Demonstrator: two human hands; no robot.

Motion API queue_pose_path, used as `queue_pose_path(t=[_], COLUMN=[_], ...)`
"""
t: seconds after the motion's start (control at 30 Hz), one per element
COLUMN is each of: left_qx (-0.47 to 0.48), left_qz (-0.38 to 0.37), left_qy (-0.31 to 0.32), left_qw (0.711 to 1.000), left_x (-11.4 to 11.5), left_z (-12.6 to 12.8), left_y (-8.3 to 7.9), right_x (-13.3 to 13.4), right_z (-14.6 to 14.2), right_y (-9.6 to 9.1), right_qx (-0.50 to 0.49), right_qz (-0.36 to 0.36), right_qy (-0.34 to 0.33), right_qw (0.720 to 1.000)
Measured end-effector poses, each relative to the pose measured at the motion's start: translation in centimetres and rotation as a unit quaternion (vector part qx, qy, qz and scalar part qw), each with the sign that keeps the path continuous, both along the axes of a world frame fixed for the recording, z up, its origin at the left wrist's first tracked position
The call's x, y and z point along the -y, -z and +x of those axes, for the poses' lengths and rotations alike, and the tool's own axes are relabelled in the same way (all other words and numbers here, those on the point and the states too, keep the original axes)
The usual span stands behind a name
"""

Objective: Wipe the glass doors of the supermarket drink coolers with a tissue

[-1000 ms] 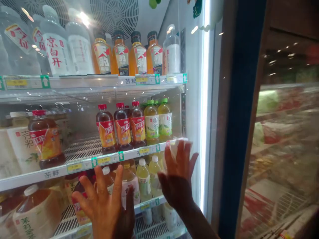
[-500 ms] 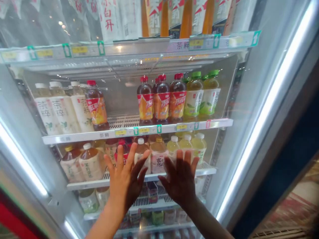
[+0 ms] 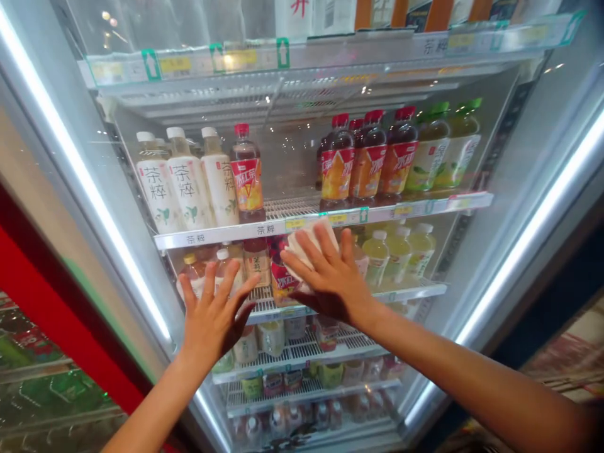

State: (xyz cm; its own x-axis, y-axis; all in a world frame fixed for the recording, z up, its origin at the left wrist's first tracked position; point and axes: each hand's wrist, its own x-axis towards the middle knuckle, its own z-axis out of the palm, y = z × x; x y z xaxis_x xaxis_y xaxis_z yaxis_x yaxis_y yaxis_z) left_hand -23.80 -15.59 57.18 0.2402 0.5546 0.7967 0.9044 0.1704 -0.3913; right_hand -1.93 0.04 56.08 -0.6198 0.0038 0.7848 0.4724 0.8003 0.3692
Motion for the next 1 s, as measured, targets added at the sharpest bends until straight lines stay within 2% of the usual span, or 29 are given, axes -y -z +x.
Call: queue_pose_path(t=[0.07,0.17,0.23,0.37,0.5,0.6,0.67,0.73,0.8,0.83,0.87,0.93,1.0], left_qx=[-0.004,-0.002,-0.001,0.005,0.020,0.033,0.039,0.041,0.043,0.044,0.045,0.050,0.052], left_qz=[0.026,0.030,0.018,0.027,0.041,0.063,0.079,0.091,0.099,0.102,0.103,0.102,0.099], left_qy=[0.011,0.027,0.030,0.044,0.066,0.090,0.107,0.126,0.138,0.139,0.137,0.131,0.130], left_qw=[1.000,0.999,0.999,0.999,0.997,0.993,0.990,0.987,0.985,0.984,0.984,0.985,0.985], left_x=[0.8,1.9,2.5,3.3,3.5,3.6,3.5,3.3,3.1,3.1,3.0,2.8,2.5], left_z=[-1.4,-3.2,-4.1,-5.6,-6.1,-5.9,-5.8,-5.6,-5.5,-5.4,-5.3,-5.1,-4.8], left_y=[0.1,0.2,0.4,0.3,0.0,-0.1,-0.1,0.0,0.0,-0.1,-0.1,-0.3,-0.3], right_x=[0.7,1.5,1.8,2.5,3.3,3.9,4.4,4.5,4.4,4.3,4.1,3.9,3.7], right_z=[-1.6,-3.1,-3.6,-4.7,-6.5,-7.8,-8.6,-9.1,-9.4,-9.3,-9.3,-8.9,-8.2], right_y=[0.2,1.2,1.0,-1.2,-4.0,-6.6,-7.5,-7.5,-7.4,-7.7,-8.1,-9.0,-9.0], right_qx=[0.026,0.134,0.155,0.108,0.178,0.107,0.065,0.122,0.215,0.232,0.219,0.136,0.076], right_qz=[0.043,0.140,0.155,0.094,0.133,0.134,0.130,0.161,0.206,0.217,0.217,0.184,0.150], right_qy=[-0.011,-0.078,-0.096,-0.060,-0.141,-0.074,-0.047,-0.093,-0.148,-0.153,-0.140,-0.082,-0.051], right_qw=[0.999,0.978,0.971,0.988,0.965,0.982,0.988,0.975,0.943,0.936,0.941,0.970,0.984])
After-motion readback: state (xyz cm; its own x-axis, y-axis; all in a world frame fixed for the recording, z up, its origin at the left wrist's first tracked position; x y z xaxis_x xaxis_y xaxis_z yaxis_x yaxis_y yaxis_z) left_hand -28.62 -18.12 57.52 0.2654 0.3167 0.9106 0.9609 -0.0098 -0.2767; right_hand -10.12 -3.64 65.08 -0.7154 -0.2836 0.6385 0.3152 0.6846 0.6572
